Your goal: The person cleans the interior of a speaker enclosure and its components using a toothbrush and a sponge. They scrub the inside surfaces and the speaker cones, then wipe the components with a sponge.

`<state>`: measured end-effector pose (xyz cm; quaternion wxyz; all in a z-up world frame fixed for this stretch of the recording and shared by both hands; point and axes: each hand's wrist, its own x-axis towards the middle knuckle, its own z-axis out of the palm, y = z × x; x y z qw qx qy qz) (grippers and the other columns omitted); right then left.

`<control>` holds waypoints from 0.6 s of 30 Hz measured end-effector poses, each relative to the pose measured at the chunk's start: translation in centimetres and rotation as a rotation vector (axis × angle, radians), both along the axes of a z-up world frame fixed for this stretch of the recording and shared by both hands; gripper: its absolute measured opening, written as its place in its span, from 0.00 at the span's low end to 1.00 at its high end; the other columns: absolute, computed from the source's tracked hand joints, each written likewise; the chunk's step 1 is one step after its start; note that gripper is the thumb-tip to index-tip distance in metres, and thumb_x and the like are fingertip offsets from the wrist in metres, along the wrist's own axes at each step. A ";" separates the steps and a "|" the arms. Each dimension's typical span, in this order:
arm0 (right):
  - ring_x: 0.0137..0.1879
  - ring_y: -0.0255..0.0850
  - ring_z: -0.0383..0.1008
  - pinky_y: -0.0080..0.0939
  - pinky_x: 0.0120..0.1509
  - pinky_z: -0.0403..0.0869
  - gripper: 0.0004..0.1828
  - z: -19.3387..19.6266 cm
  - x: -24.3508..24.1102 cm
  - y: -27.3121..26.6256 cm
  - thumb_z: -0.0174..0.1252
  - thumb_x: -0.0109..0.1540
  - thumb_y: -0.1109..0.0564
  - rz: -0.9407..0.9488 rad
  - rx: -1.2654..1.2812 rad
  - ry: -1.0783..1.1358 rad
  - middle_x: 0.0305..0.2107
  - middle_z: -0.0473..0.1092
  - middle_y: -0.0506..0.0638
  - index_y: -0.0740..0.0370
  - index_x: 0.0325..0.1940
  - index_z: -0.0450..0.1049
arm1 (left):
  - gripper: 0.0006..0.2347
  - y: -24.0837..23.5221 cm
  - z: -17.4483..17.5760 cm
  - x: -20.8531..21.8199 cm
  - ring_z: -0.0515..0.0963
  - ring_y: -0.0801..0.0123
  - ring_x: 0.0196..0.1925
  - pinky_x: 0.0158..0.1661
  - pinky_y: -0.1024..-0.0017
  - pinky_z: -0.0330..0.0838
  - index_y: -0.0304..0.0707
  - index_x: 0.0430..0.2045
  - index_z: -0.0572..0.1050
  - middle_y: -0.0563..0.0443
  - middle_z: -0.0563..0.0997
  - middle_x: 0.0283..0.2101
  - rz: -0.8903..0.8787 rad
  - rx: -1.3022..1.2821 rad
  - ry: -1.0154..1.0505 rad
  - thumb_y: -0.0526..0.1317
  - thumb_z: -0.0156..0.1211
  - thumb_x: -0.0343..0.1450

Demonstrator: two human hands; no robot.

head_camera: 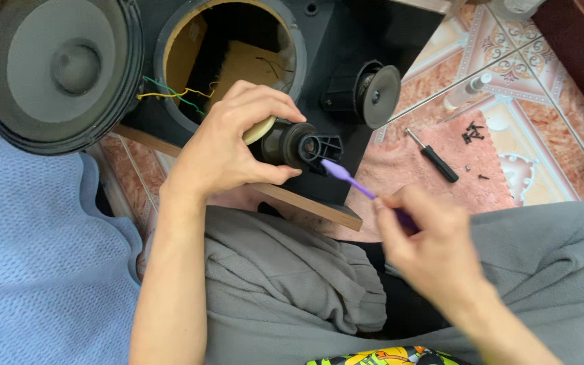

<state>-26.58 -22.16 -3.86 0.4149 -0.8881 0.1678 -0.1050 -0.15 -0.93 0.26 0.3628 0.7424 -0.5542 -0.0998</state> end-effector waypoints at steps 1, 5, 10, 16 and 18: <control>0.24 0.35 0.65 0.43 0.33 0.65 0.08 -0.1 -0.1 0.7 0.67 0.71 0.57 -0.004 -0.005 -0.032 0.20 0.73 0.44 0.55 0.36 0.80 | 0.26 0.0 0.1 -0.1 0.79 0.55 0.64 0.67 0.59 0.70 0.43 0.54 0.83 0.51 0.85 0.58 0.008 0.005 -0.001 0.40 0.89 0.62; 0.25 0.36 0.67 0.43 0.36 0.69 0.08 1.0 -0.9 1.6 0.66 0.71 0.58 0.020 0.086 0.053 0.21 0.73 0.43 0.54 0.36 0.79 | 0.26 0.0 0.0 -0.2 0.79 0.55 0.63 0.68 0.58 0.70 0.44 0.54 0.83 0.52 0.86 0.58 0.018 0.006 -0.005 0.40 0.89 0.62; 0.24 0.35 0.66 0.42 0.34 0.69 0.07 0.8 -0.5 1.6 0.67 0.70 0.57 -0.017 0.057 0.042 0.22 0.75 0.42 0.53 0.37 0.80 | 0.27 -0.3 0.1 -0.2 0.79 0.56 0.64 0.68 0.59 0.70 0.44 0.54 0.83 0.52 0.86 0.58 0.027 0.007 0.003 0.39 0.90 0.60; 0.25 0.34 0.67 0.42 0.35 0.68 0.11 2.5 0.5 -0.7 0.66 0.70 0.57 0.013 0.040 0.049 0.21 0.74 0.42 0.54 0.33 0.79 | 0.27 -0.2 0.1 -0.1 0.78 0.56 0.64 0.68 0.59 0.71 0.45 0.53 0.83 0.53 0.86 0.58 0.041 0.021 0.023 0.39 0.90 0.60; 0.25 0.37 0.63 0.44 0.36 0.67 0.12 2.4 1.5 -2.3 0.65 0.73 0.56 0.039 -0.018 -0.009 0.20 0.68 0.44 0.55 0.34 0.76 | 0.27 -0.3 0.0 -0.3 0.79 0.56 0.64 0.68 0.60 0.71 0.45 0.53 0.84 0.53 0.86 0.57 0.045 0.019 0.036 0.38 0.90 0.60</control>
